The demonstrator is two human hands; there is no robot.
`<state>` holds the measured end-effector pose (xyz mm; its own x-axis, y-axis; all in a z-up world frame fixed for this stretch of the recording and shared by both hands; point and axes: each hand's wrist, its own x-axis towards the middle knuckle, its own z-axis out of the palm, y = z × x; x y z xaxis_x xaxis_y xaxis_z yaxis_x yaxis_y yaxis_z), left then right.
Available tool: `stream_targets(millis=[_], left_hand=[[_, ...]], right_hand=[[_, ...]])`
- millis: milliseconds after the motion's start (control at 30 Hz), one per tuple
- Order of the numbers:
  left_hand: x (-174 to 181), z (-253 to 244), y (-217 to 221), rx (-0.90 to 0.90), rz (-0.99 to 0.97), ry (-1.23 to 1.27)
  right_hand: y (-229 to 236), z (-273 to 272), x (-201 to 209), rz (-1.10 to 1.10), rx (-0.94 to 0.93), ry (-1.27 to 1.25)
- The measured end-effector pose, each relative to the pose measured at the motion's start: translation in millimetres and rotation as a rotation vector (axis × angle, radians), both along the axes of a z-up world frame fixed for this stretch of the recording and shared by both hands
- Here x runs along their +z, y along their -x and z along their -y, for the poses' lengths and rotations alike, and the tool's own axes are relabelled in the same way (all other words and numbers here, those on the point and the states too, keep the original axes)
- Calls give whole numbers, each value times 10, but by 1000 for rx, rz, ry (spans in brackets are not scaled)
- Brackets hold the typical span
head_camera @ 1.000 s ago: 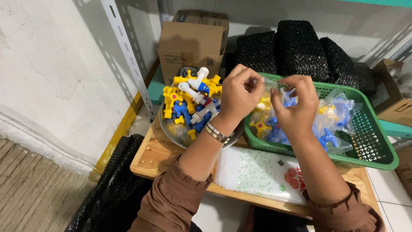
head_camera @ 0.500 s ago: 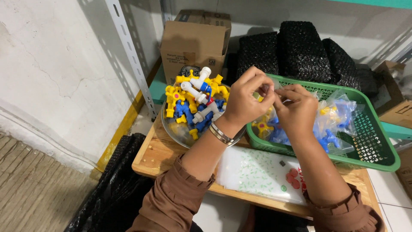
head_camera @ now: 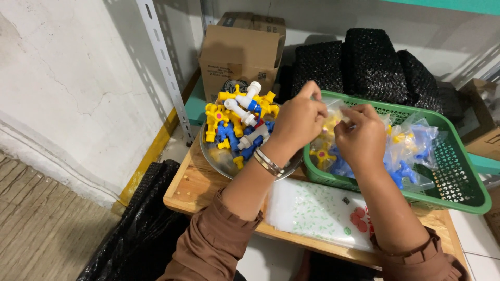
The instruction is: The person places small blue and yellow plastic parts into clear plastic bags and seals them. The sealed bags are placed into a green basket on a wooden table. The person repeats this process for several parts.
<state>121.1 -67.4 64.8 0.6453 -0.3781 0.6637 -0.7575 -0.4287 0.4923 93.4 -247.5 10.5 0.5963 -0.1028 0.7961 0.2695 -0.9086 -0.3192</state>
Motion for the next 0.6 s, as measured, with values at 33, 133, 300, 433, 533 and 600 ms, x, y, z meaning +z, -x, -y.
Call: stream_targets(millis=[33,133,300,433,533,600], left_hand=[[16,-21,-10,0,-2,0],[57,-105,-27,-48,-80,59],[-37,-113,-250,-91,42,-13],[-130,-127,-364,-97,-1,49],[-92,-189,-373,-108,-31,94],[-47,-254,-335,-157,-46,117]], right_hand=[[-8,-3,1,-2,0,0],[24,-81,52,-4,44,-25],[92,-177,128,-40,152,-101],[103,-204,127,-46,189,-131],[104,-222,154,-17,243,-159],[138,-258,196,-4,294,-169]])
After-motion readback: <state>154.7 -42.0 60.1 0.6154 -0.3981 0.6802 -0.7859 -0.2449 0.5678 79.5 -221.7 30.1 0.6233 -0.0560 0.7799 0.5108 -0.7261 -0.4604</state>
